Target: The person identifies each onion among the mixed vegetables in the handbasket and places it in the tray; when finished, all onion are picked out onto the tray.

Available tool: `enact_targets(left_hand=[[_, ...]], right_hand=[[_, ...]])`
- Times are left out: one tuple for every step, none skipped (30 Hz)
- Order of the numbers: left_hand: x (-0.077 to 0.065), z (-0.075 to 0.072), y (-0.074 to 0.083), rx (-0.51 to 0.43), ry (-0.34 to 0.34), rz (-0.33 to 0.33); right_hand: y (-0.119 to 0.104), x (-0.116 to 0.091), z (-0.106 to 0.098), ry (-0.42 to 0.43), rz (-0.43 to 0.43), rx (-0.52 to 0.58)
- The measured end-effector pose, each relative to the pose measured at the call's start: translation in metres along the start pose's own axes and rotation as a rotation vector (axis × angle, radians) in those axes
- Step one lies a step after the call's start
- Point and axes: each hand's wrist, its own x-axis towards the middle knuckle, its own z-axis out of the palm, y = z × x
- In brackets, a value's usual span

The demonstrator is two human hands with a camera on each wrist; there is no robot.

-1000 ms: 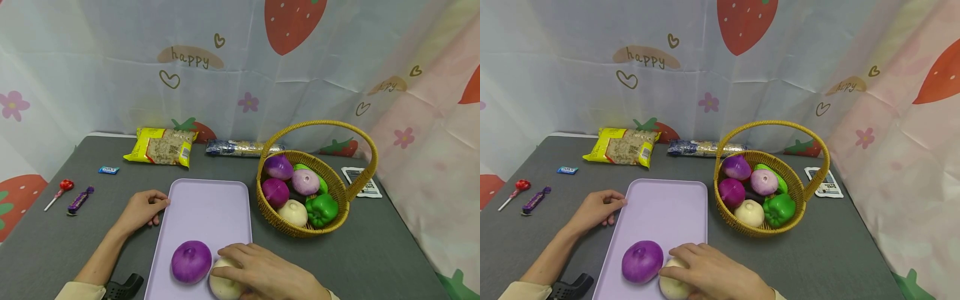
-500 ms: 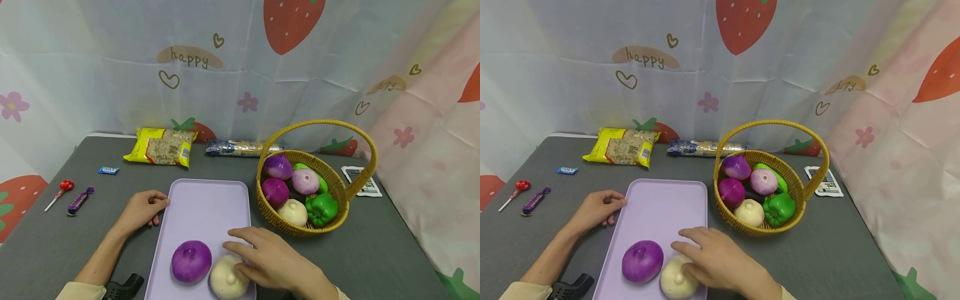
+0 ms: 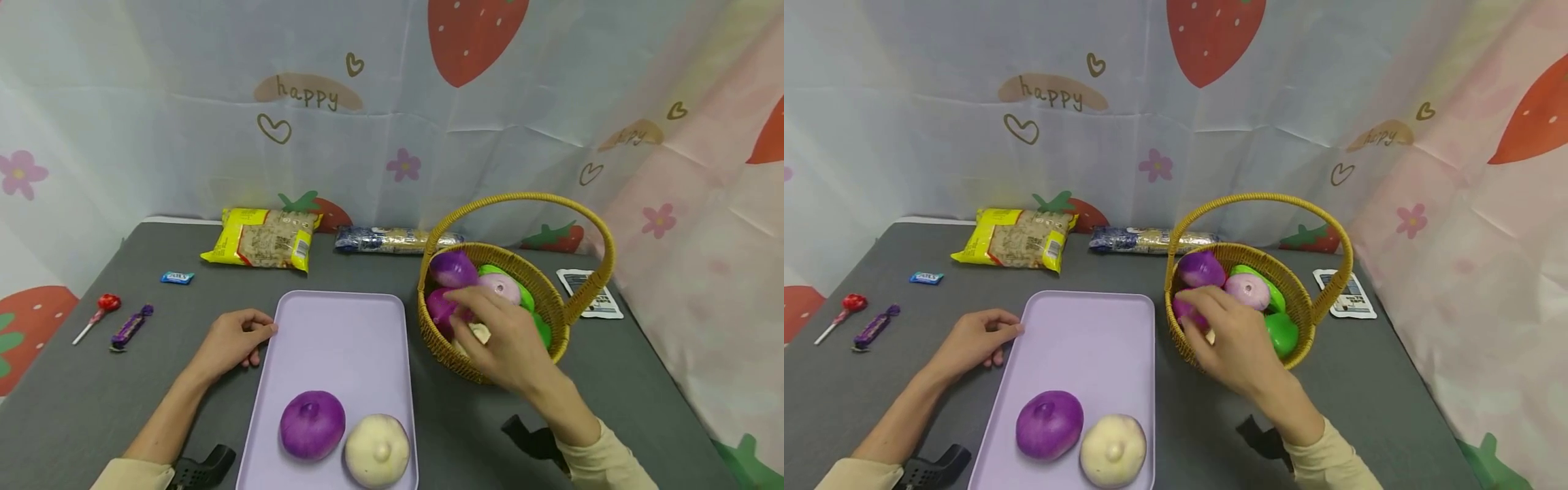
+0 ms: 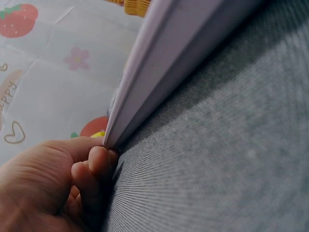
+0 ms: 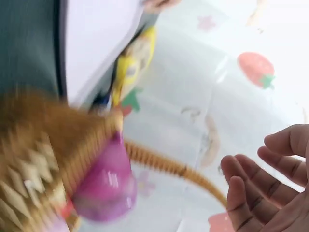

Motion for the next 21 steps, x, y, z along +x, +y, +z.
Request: enact_targets(left_hand=[[0.0, 0.0, 0.0, 0.0, 0.002, 0.001], [0.0, -0.001, 0.0, 0.003, 0.003, 0.002], [0.0, -0.001, 0.0, 0.002, 0.003, 0.003], [0.0, -0.001, 0.0, 0.002, 0.004, 0.003], [0.0, -0.001, 0.001, 0.0, 0.004, 0.005], [-0.001, -0.001, 0.001, -0.001, 0.004, 0.008], [-0.001, -0.001, 0.001, -0.004, 0.005, 0.009], [-0.001, -0.001, 0.002, -0.007, 0.005, 0.009], [-0.001, -0.001, 0.002, -0.01, 0.006, 0.01], [-0.001, -0.001, 0.002, -0.013, 0.008, 0.01], [-0.001, -0.001, 0.002, -0.014, 0.009, 0.012], [-0.001, -0.002, 0.003, -0.014, 0.011, 0.011], [-0.001, -0.002, 0.003, -0.014, 0.012, 0.011], [-0.001, -0.002, 0.003, -0.015, 0.012, 0.011], [-0.002, -0.003, 0.003, -0.015, 0.014, 0.011], [-0.002, -0.003, 0.003, -0.014, 0.013, 0.011], [-0.002, -0.003, 0.003, -0.014, 0.012, 0.012], [-0.002, -0.003, 0.003, -0.014, 0.012, 0.011], [-0.002, -0.003, 0.003, -0.014, 0.011, 0.012], [-0.002, -0.003, 0.004, -0.015, 0.009, 0.011], [-0.002, -0.003, 0.004, -0.013, 0.009, 0.011]], right_hand=[[0.006, 0.006, -0.004, -0.009, 0.023, -0.024], [0.012, 0.011, -0.008, -0.024, 0.048, -0.048], [0.018, 0.015, -0.012, -0.043, 0.078, -0.084], [0.024, 0.02, -0.016, -0.066, 0.109, -0.117], [0.03, 0.024, -0.019, -0.097, 0.145, -0.145], [0.036, 0.028, -0.021, -0.135, 0.184, -0.18], [0.041, 0.032, -0.024, -0.179, 0.223, -0.208], [0.047, 0.035, -0.025, -0.223, 0.258, -0.231], [0.052, 0.039, -0.025, -0.273, 0.294, -0.257], [0.056, 0.042, -0.025, -0.328, 0.33, -0.27], [0.06, 0.045, -0.024, -0.38, 0.363, -0.278], [0.064, 0.047, -0.023, -0.431, 0.394, -0.284], [0.067, 0.049, -0.02, -0.482, 0.42, -0.287], [0.069, 0.051, -0.018, -0.532, 0.444, -0.287], [0.072, 0.052, -0.015, -0.578, 0.465, -0.284], [0.074, 0.053, -0.012, -0.616, 0.479, -0.282], [0.076, 0.054, -0.009, -0.651, 0.49, -0.277], [0.078, 0.054, -0.006, -0.681, 0.5, -0.271], [0.08, 0.055, -0.003, -0.708, 0.507, -0.264], [0.082, 0.055, -0.001, -0.731, 0.508, -0.258], [0.083, 0.056, 0.002, -0.748, 0.504, -0.247]])
